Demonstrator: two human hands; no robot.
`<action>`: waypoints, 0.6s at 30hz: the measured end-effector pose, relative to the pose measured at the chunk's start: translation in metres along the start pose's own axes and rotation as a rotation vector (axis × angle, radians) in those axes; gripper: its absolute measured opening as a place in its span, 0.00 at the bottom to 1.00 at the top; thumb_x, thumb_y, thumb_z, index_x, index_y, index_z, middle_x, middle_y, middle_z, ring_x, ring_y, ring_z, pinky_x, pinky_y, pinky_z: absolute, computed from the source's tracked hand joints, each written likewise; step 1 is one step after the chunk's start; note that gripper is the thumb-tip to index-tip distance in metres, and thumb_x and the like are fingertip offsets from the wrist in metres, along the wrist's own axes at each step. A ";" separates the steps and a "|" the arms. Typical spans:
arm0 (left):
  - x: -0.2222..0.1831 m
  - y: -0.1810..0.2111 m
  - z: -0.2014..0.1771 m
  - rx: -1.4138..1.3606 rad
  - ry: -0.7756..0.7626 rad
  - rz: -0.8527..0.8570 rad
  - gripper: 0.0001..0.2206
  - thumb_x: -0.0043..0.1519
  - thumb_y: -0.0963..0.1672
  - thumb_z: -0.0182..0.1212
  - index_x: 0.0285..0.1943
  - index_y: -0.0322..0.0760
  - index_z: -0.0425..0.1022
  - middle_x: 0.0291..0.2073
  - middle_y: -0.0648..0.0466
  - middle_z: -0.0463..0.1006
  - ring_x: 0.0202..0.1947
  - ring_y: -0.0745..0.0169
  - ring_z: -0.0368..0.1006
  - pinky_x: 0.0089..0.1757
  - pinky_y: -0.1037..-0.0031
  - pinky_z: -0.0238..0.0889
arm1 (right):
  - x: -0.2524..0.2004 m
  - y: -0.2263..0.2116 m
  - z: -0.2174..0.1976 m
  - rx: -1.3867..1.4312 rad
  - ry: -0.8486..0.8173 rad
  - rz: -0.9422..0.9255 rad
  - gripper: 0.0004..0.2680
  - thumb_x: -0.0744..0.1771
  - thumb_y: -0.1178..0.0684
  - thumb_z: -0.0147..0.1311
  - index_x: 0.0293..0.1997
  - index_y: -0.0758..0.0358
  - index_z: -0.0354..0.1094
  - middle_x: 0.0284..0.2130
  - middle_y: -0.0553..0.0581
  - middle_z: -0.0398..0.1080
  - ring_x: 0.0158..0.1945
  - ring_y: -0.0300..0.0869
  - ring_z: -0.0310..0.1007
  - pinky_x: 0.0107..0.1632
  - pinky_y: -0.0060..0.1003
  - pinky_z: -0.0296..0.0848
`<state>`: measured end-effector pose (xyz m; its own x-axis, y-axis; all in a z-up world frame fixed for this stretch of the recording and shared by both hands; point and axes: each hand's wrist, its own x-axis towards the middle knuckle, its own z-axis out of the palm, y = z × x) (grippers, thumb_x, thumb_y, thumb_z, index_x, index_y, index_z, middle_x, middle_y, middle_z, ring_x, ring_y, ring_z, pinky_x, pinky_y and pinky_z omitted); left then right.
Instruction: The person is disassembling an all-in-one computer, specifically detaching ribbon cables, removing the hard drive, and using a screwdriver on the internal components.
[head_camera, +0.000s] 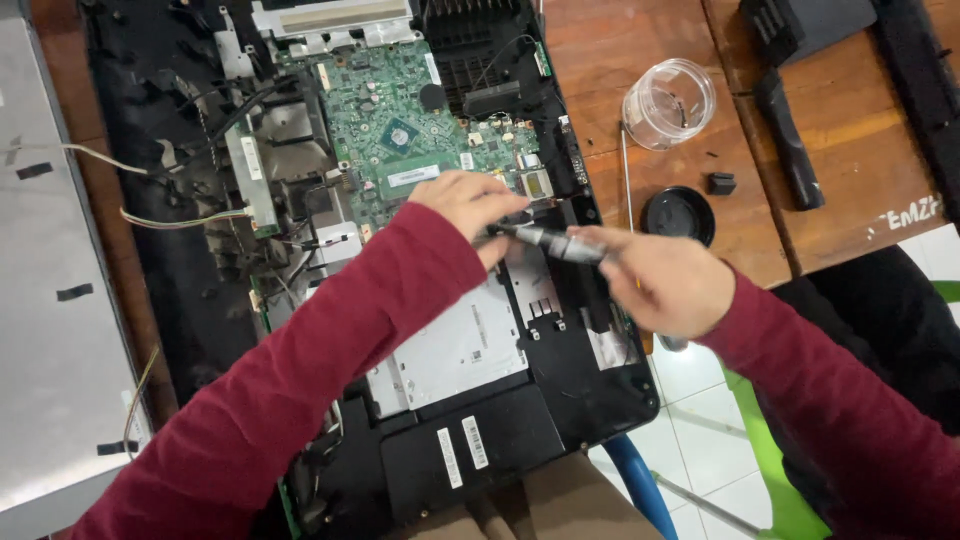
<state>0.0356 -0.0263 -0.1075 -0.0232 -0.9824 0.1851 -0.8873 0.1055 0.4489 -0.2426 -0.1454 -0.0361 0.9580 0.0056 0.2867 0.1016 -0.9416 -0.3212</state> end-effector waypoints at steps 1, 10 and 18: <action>0.005 -0.003 0.001 -0.152 0.038 -0.055 0.19 0.58 0.57 0.64 0.58 0.68 0.73 0.54 0.69 0.72 0.59 0.63 0.67 0.56 0.64 0.62 | -0.008 0.003 -0.003 -0.023 0.052 0.278 0.10 0.68 0.51 0.48 0.47 0.68 0.68 0.36 0.67 0.68 0.43 0.64 0.73 0.44 0.56 0.70; -0.009 0.060 -0.117 -0.984 0.049 -0.367 0.14 0.57 0.50 0.70 0.49 0.45 0.83 0.39 0.56 0.86 0.42 0.65 0.83 0.46 0.80 0.74 | 0.052 -0.057 -0.051 1.030 0.558 0.670 0.03 0.70 0.65 0.48 0.43 0.73 0.67 0.26 0.62 0.68 0.30 0.44 0.72 0.38 0.43 0.79; -0.006 0.076 -0.136 -0.871 -0.145 -0.497 0.17 0.54 0.52 0.66 0.50 0.51 0.85 0.36 0.62 0.88 0.29 0.71 0.79 0.32 0.81 0.75 | 0.032 -0.036 -0.064 1.696 0.131 0.329 0.15 0.74 0.46 0.53 0.64 0.69 0.68 0.60 0.62 0.72 0.62 0.53 0.72 0.67 0.49 0.70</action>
<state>0.0306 0.0087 0.0440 0.1504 -0.9487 -0.2782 -0.1683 -0.3019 0.9384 -0.2327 -0.1328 0.0424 0.9772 -0.2045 0.0572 0.1503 0.4757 -0.8667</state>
